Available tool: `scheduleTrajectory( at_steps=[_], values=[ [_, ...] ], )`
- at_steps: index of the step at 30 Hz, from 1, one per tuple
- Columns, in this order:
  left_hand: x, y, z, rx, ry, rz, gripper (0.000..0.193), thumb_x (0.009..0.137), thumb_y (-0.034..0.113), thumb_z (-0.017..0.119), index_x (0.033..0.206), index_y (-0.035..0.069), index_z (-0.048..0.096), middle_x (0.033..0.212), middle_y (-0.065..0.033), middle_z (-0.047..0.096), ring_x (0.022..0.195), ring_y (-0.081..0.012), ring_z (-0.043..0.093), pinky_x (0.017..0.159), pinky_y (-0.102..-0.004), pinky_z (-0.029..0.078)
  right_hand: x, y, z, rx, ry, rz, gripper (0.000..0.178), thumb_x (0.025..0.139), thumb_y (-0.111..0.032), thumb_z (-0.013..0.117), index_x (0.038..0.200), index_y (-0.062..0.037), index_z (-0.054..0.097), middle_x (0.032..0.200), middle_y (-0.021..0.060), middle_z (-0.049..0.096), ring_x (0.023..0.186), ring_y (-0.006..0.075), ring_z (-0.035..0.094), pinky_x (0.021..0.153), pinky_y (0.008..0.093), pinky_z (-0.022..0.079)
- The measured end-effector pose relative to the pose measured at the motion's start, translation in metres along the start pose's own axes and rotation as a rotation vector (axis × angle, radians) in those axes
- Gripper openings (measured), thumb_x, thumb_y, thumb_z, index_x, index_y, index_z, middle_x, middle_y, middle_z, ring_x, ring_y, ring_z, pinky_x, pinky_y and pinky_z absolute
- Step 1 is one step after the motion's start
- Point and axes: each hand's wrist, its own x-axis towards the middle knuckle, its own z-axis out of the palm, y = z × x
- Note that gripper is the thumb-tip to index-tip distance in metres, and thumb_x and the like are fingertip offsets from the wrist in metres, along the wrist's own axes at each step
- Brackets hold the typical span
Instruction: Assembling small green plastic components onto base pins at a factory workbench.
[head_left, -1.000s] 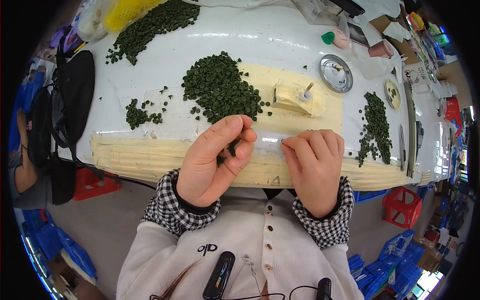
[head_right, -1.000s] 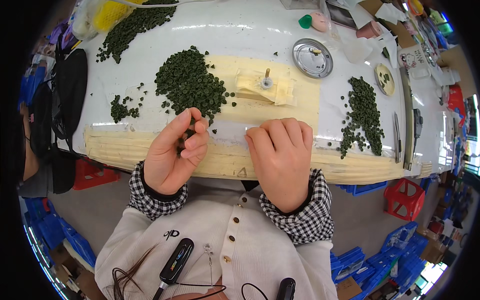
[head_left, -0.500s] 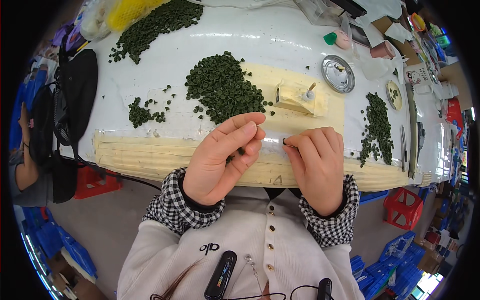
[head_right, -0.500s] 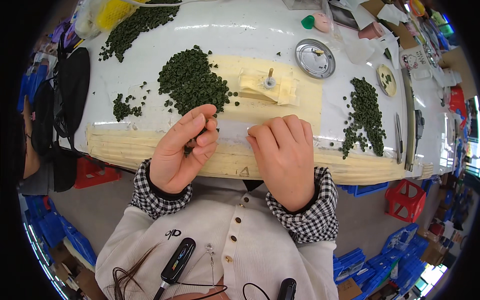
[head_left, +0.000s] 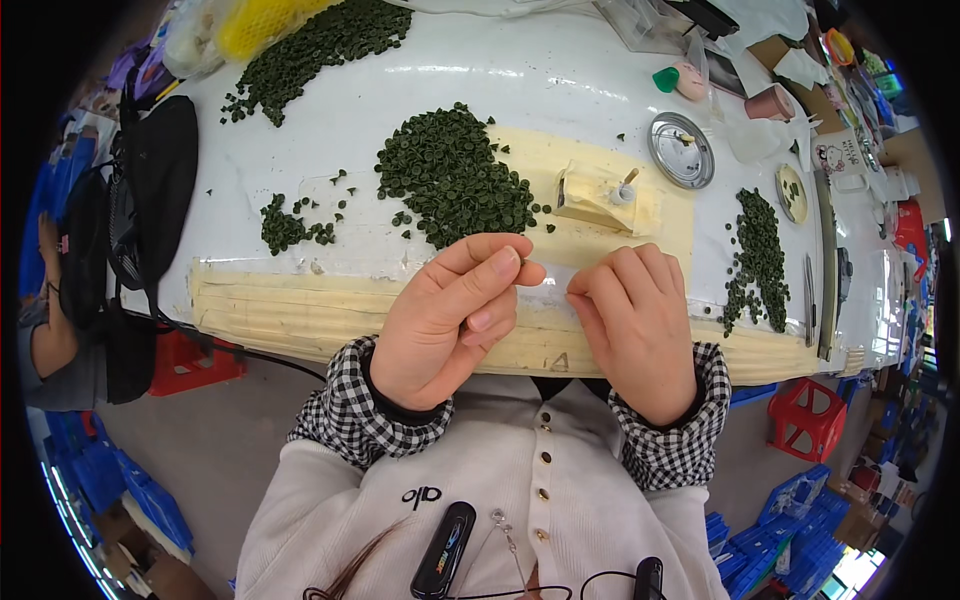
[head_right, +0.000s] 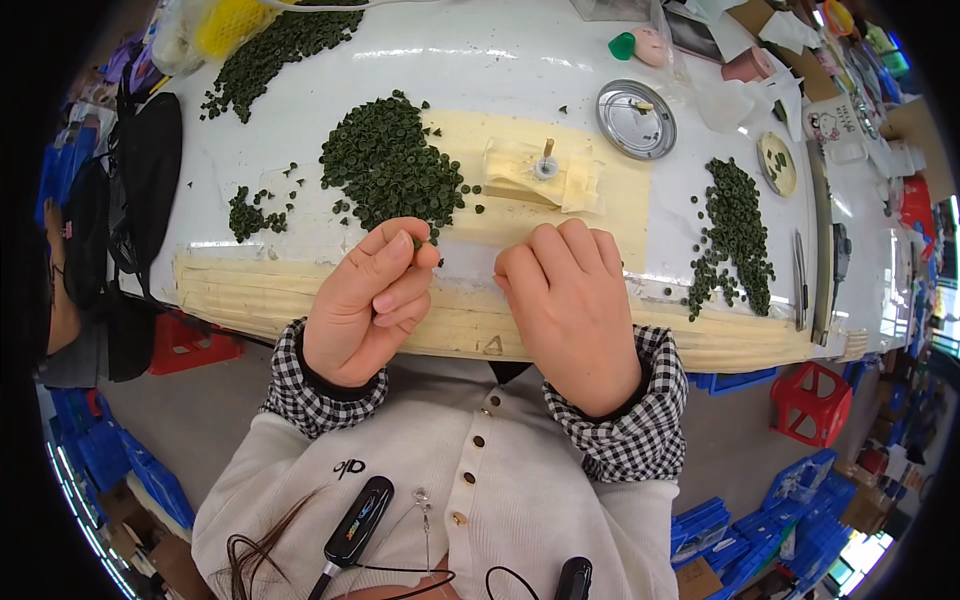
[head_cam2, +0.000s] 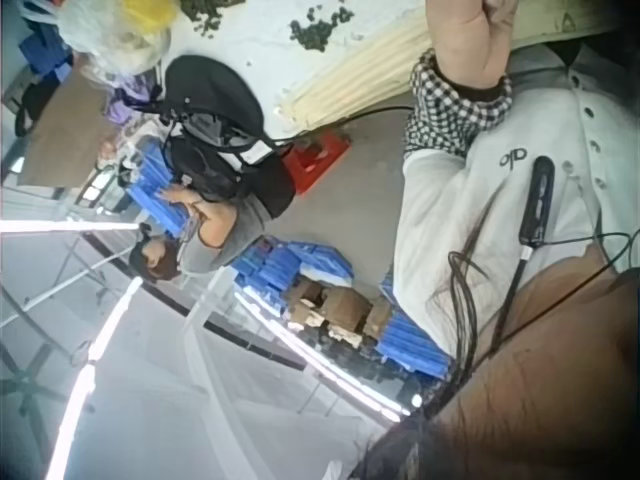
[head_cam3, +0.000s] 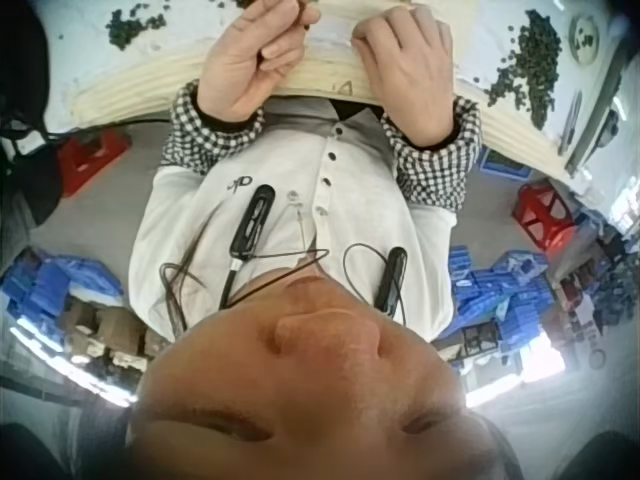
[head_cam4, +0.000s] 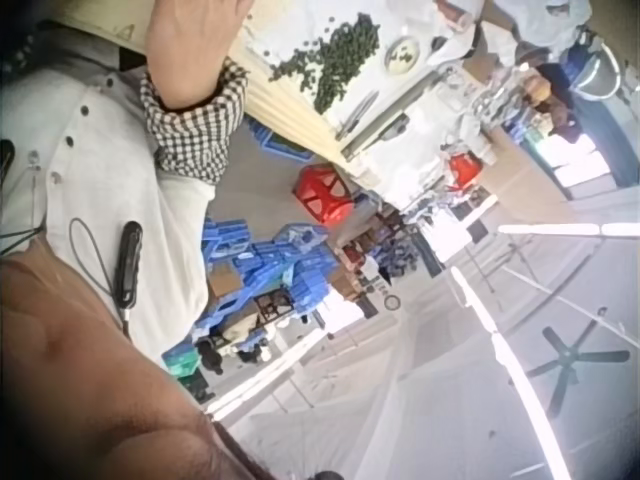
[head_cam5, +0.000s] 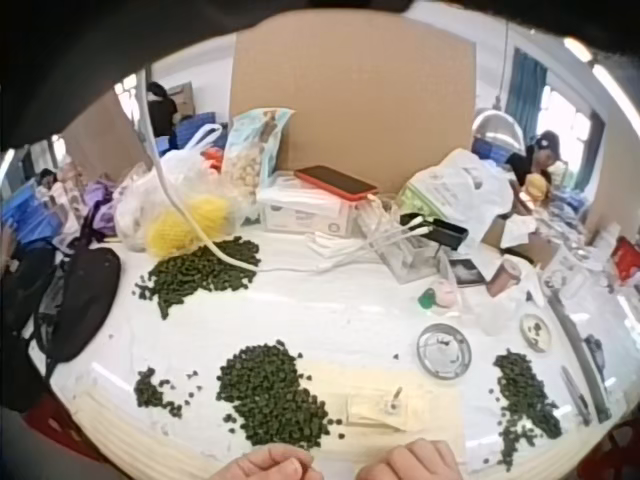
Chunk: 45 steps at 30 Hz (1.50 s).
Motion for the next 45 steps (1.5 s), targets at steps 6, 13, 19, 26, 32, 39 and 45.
scheduleTrajectory(
  at_steps=[6, 13, 19, 26, 32, 39, 45],
  values=[
    [0.0, -0.001, 0.0, 0.008, -0.026, -0.006, 0.019, 0.091, 0.01, 0.051, 0.107, 0.002, 0.058, 0.093, -0.0092, 0.063, 0.053, -0.0014, 0.037, 0.049, -0.0149, 0.033, -0.005, 0.0, -0.003, 0.113, 0.059, 0.07, 0.015, 0.069, -0.002, 0.062, 0.08, -0.0038, 0.051, 0.076, 0.0083, 0.046, 0.072, 0.0247, 0.045, 0.066, 0.0348, 0.038],
    [-0.001, -0.009, 0.004, 0.174, -0.074, -0.051, 0.021, 0.091, 0.007, 0.049, 0.111, 0.002, 0.055, 0.096, -0.0085, 0.063, 0.052, -0.0013, 0.033, 0.05, -0.0155, 0.031, -0.014, -0.003, -0.008, 0.827, 0.2, 0.298, 0.004, 0.084, 0.002, 0.053, 0.083, -0.0004, 0.05, 0.082, 0.0087, 0.053, 0.07, 0.0154, 0.051, 0.061, 0.026, 0.043],
    [0.002, -0.017, 0.006, 0.227, -0.084, -0.086, 0.018, 0.089, 0.006, 0.053, 0.106, 0.003, 0.056, 0.094, -0.0077, 0.063, 0.052, -0.0019, 0.033, 0.049, -0.0161, 0.031, -0.017, -0.008, -0.011, 1.407, 0.228, 0.528, 0.004, 0.087, 0.0, 0.052, 0.09, 0.0034, 0.053, 0.082, 0.0089, 0.061, 0.072, 0.0099, 0.057, 0.066, 0.0224, 0.049],
    [0.003, -0.021, 0.007, 0.229, -0.066, -0.032, 0.016, 0.085, 0.006, 0.059, 0.101, 0.003, 0.059, 0.09, -0.0052, 0.065, 0.054, -0.0004, 0.037, 0.047, -0.0159, 0.028, -0.021, -0.006, -0.007, 1.39, 0.217, 0.501, 0.017, 0.082, 0.006, 0.057, 0.099, 0.007, 0.057, 0.089, 0.0114, 0.063, 0.08, 0.013, 0.062, 0.073, 0.0233, 0.05],
    [0.004, -0.019, 0.008, 0.303, -0.044, 0.0, 0.013, 0.087, 0.004, 0.055, 0.1, 0.005, 0.056, 0.091, -0.0071, 0.064, 0.05, -0.0014, 0.032, 0.046, -0.017, 0.028, -0.022, -0.006, -0.008, 1.256, 0.222, 0.515, 0.016, 0.079, 0.007, 0.059, 0.096, 0.0066, 0.06, 0.09, 0.0123, 0.064, 0.082, 0.0131, 0.062, 0.074, 0.0233, 0.051],
    [0.004, -0.021, 0.012, 0.428, -0.014, 0.081, 0.014, 0.085, 0.002, 0.058, 0.098, 0.004, 0.057, 0.092, -0.0079, 0.064, 0.06, -0.0023, 0.044, 0.051, -0.0168, 0.034, -0.023, -0.011, -0.007, 1.073, 0.258, 0.495, 0.014, 0.079, 0.007, 0.059, 0.093, 0.0068, 0.061, 0.089, 0.0118, 0.065, 0.081, 0.0134, 0.063, 0.074, 0.0234, 0.051],
    [0.007, -0.025, 0.004, 0.655, -0.059, 0.234, 0.014, 0.078, -0.003, 0.063, 0.092, 0.001, 0.06, 0.092, -0.0077, 0.064, 0.084, -0.01, 0.059, 0.074, -0.0224, 0.046, -0.019, -0.012, -0.007, 0.827, 0.323, 0.386, 0.015, 0.074, 0.008, 0.064, 0.088, 0.0034, 0.062, 0.081, 0.0098, 0.063, 0.074, 0.0157, 0.062, 0.066, 0.0248, 0.05]
  ],
)
